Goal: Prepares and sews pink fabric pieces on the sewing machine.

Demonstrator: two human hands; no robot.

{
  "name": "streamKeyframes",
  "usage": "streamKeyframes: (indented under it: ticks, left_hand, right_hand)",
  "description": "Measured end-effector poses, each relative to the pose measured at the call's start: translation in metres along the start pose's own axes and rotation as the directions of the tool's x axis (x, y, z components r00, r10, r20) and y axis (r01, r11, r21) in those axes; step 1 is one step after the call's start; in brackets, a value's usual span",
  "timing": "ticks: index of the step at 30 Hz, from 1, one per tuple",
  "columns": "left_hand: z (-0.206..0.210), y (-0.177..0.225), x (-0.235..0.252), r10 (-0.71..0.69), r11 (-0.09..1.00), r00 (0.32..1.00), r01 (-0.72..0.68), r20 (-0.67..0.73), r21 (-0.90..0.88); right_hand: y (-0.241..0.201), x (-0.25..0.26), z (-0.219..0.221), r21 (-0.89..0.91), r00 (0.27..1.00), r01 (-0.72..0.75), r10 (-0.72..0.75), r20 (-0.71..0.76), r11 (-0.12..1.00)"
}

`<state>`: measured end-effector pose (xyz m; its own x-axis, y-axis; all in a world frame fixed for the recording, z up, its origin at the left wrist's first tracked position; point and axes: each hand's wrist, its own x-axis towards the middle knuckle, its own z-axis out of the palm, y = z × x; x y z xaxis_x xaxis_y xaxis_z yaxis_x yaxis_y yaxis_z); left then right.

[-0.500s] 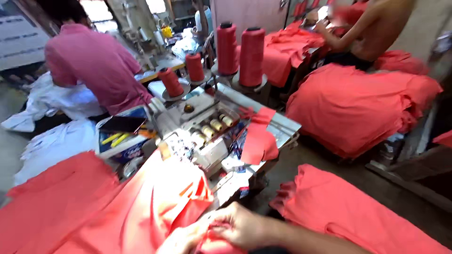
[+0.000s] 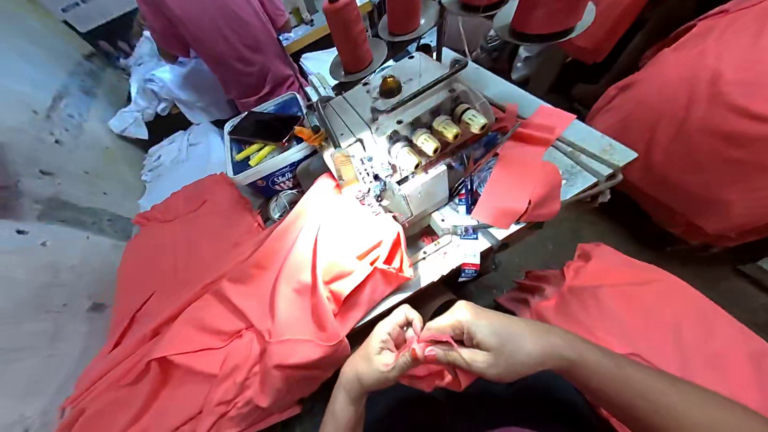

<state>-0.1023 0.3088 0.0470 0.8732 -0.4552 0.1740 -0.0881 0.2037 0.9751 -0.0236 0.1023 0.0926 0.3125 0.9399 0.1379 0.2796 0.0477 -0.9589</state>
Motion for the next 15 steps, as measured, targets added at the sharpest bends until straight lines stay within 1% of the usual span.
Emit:
streamKeyframes:
  ticks: [1, 2, 3, 4, 5, 6, 7, 8, 10, 11, 13, 14, 15]
  left_hand:
    - [-0.004, 0.011, -0.003, -0.074, 0.991, 0.996, 0.078, -0.039, 0.112]
    - [-0.01, 0.026, -0.005, -0.162, 0.947, 0.984, 0.176, -0.075, 0.269]
    - [-0.015, 0.044, -0.007, -0.259, 0.853, 0.961, 0.274, -0.096, 0.443]
    - [-0.021, 0.061, -0.008, -0.334, 0.739, 0.938, 0.322, -0.094, 0.591]
    - [-0.027, 0.077, -0.009, -0.355, 0.647, 0.932, 0.304, -0.077, 0.7]
    - [-0.033, 0.09, -0.009, -0.344, 0.58, 0.937, 0.261, -0.059, 0.772]
    - [-0.038, 0.102, -0.008, -0.308, 0.524, 0.95, 0.221, -0.059, 0.823]
    - [-0.042, 0.112, -0.004, -0.249, 0.47, 0.966, 0.187, -0.074, 0.862]
    - [-0.048, 0.126, 0.011, -0.082, 0.383, 0.981, 0.194, -0.176, 0.903]
    - [-0.05, 0.126, 0.02, 0.021, 0.342, 0.967, 0.23, -0.252, 0.911]
    - [-0.054, 0.123, 0.044, 0.214, 0.241, 0.904, 0.317, -0.369, 0.917]
    - [-0.056, 0.121, 0.056, 0.281, 0.213, 0.881, 0.329, -0.38, 0.92]
    - [-0.06, 0.117, 0.067, 0.312, 0.205, 0.872, 0.326, -0.378, 0.923]
  right_hand:
    - [0.003, -0.002, 0.002, -0.053, 1.0, -0.008, 0.007, -0.03, 0.999]
    - [0.006, -0.004, 0.005, -0.117, 0.998, -0.035, 0.029, -0.054, 0.992]
    - [0.01, -0.006, 0.011, -0.181, 0.995, -0.065, 0.051, -0.082, 0.981]
    - [0.017, -0.007, 0.017, -0.218, 0.991, -0.088, 0.063, -0.117, 0.972]
    - [0.023, -0.006, 0.024, -0.222, 0.985, -0.094, 0.058, -0.165, 0.971]
    - [0.029, -0.004, 0.03, -0.197, 0.973, -0.084, 0.037, -0.229, 0.977]
    - [0.033, 0.0, 0.036, -0.171, 0.949, -0.05, -0.007, -0.315, 0.984]
    - [0.036, 0.007, 0.039, -0.154, 0.908, -0.001, -0.064, -0.415, 0.988]
    - [0.035, 0.026, 0.039, -0.139, 0.788, 0.064, -0.136, -0.6, 0.988]
    - [0.034, 0.036, 0.036, -0.166, 0.714, 0.069, -0.164, -0.68, 0.984]
    - [0.037, 0.057, 0.026, -0.261, 0.57, 0.017, -0.224, -0.791, 0.965]
    - [0.04, 0.066, 0.019, -0.301, 0.511, -0.022, -0.248, -0.823, 0.953]
    - [0.044, 0.073, 0.012, -0.314, 0.472, -0.051, -0.254, -0.844, 0.948]
